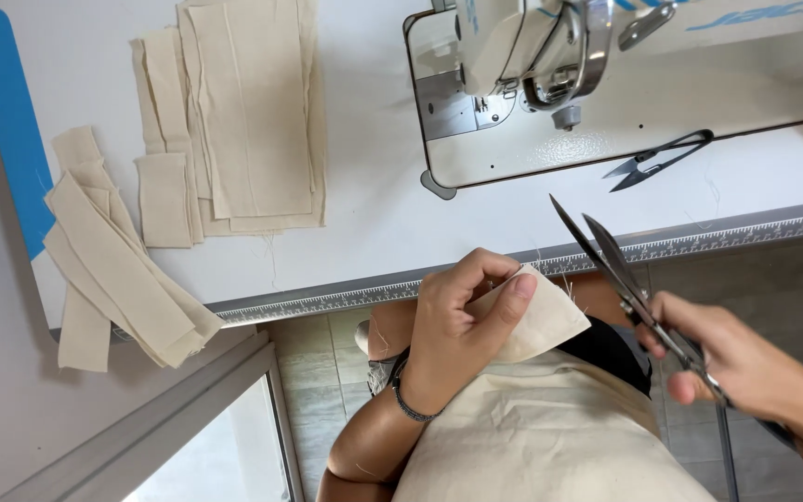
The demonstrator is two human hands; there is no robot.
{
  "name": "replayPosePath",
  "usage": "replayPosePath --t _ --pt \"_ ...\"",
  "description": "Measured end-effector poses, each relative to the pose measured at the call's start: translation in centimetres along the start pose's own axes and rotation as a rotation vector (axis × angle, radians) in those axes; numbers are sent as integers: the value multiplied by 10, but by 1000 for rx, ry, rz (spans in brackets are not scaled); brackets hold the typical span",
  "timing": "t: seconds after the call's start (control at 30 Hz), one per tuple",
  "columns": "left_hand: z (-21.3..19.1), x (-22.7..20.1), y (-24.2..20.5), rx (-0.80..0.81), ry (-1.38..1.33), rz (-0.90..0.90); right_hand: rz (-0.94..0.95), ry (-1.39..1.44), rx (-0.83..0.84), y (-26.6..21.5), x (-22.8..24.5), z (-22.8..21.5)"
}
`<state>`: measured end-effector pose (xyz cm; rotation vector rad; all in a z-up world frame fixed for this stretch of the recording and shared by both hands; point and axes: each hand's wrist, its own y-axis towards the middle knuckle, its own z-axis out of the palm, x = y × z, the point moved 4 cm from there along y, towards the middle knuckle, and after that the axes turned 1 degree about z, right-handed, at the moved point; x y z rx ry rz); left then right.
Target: Folding and trimming fabric strips at a sewing station
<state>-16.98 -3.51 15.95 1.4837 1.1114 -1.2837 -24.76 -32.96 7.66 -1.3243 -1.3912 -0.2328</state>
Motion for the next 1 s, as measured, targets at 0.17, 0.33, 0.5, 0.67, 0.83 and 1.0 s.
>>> replayPosePath --t 0.17,0.33,0.5,0.67,0.83,1.0 --pt "1 2 -5 33 -24 -32 -101 -69 71 3 36 16" --pt "-1 4 -8 19 -25 -85 -206 -116 100 10 56 18" --pt "-5 8 -10 -2 -35 -58 -165 -137 72 11 47 15" --pt "-5 10 -11 -27 -42 -57 -168 -182 40 9 43 12" --pt "-4 12 -12 -29 -36 -36 -189 -215 18 7 44 10" --pt "-5 12 -12 -43 -53 -32 -201 -222 -9 7 46 10"
